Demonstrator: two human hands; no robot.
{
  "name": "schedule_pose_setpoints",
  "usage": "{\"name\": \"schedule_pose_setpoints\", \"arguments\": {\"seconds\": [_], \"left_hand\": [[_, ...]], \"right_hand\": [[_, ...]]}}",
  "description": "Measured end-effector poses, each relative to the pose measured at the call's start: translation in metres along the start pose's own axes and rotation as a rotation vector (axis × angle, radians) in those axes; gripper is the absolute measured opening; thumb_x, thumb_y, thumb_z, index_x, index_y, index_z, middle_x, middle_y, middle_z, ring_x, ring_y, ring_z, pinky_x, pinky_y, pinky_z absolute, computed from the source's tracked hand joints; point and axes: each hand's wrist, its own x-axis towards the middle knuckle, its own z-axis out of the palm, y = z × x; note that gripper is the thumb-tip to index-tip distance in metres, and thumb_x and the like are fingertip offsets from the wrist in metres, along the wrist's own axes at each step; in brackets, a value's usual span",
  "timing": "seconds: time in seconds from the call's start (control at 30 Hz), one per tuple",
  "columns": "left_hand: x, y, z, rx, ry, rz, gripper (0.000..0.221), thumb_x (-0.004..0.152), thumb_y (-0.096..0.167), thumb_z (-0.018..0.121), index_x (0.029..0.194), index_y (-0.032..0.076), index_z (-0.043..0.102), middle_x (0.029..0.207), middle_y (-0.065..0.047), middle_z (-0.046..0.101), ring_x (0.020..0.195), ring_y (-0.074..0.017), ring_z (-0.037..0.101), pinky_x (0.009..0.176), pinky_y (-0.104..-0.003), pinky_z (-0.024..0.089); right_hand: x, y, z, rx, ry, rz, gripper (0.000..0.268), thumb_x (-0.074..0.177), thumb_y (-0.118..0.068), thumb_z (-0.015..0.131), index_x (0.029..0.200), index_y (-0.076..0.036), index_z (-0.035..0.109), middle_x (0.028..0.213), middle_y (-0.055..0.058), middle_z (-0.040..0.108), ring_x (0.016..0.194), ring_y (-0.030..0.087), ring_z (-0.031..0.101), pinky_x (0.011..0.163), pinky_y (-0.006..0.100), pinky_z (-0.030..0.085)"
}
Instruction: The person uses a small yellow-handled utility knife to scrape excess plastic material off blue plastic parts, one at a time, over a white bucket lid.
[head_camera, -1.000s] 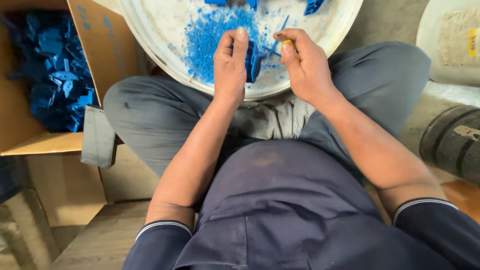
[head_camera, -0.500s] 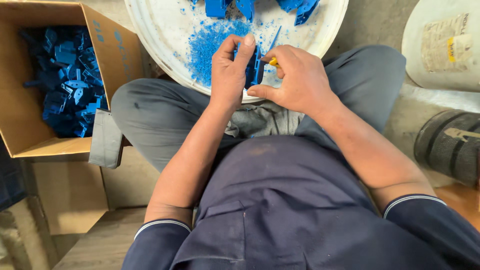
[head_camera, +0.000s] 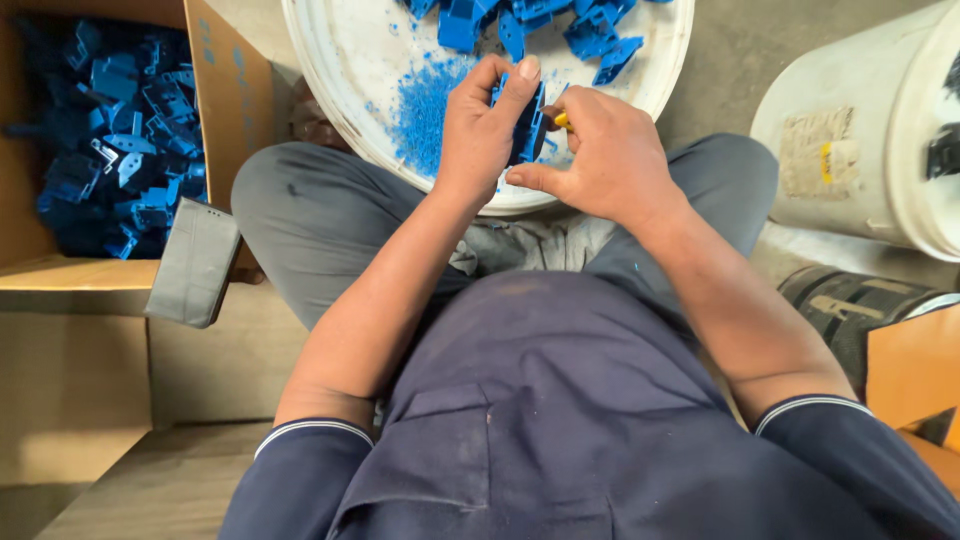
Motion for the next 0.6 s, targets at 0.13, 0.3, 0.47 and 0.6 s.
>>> {"name": "schedule_pose_setpoints", "arguments": {"seconds": [0.13, 0.3, 0.47, 0.6], "left_hand": [[0.003, 0.011, -0.001, -0.023, 0.012, -0.034, 0.031, 0.102, 0.032, 0.07, 0.085, 0.007, 0.062, 0.077, 0.004, 0.06, 0.068, -0.0027, 0.05, 0.058, -0.024, 0.046], [0.003, 0.016, -0.008, -0.098, 0.001, -0.048, 0.03, 0.1, 0.032, 0.07, 0.084, 0.008, 0.061, 0.075, 0.004, 0.061, 0.066, -0.0042, 0.055, 0.058, -0.025, 0.048], [0.006, 0.015, -0.012, 0.08, 0.033, 0.072, 0.033, 0.103, 0.033, 0.071, 0.086, 0.007, 0.061, 0.077, 0.006, 0.056, 0.072, -0.0031, 0.045, 0.063, -0.025, 0.041], [0.009, 0.011, -0.009, 0.085, 0.013, 0.052, 0.034, 0.104, 0.034, 0.07, 0.086, 0.007, 0.059, 0.076, 0.005, 0.055, 0.072, -0.0033, 0.044, 0.062, -0.025, 0.039]], "right_hand": [[0.007, -0.009, -0.003, -0.041, -0.002, -0.032, 0.072, 0.069, -0.058, 0.095, 0.1, -0.001, 0.063, 0.074, 0.009, 0.057, 0.066, 0.028, 0.059, 0.061, 0.041, 0.048], [0.01, -0.017, 0.007, -0.072, 0.024, -0.057, 0.073, 0.071, -0.056, 0.095, 0.102, 0.002, 0.062, 0.082, 0.012, 0.065, 0.074, 0.032, 0.066, 0.066, 0.042, 0.052], [0.011, -0.015, 0.011, -0.066, 0.043, -0.068, 0.065, 0.075, -0.05, 0.096, 0.098, 0.0, 0.061, 0.088, 0.014, 0.07, 0.079, 0.033, 0.07, 0.069, 0.042, 0.054], [0.007, -0.005, 0.015, -0.03, 0.103, -0.089, 0.061, 0.079, -0.048, 0.095, 0.1, -0.001, 0.062, 0.086, 0.012, 0.07, 0.076, 0.032, 0.07, 0.067, 0.041, 0.054]]}}
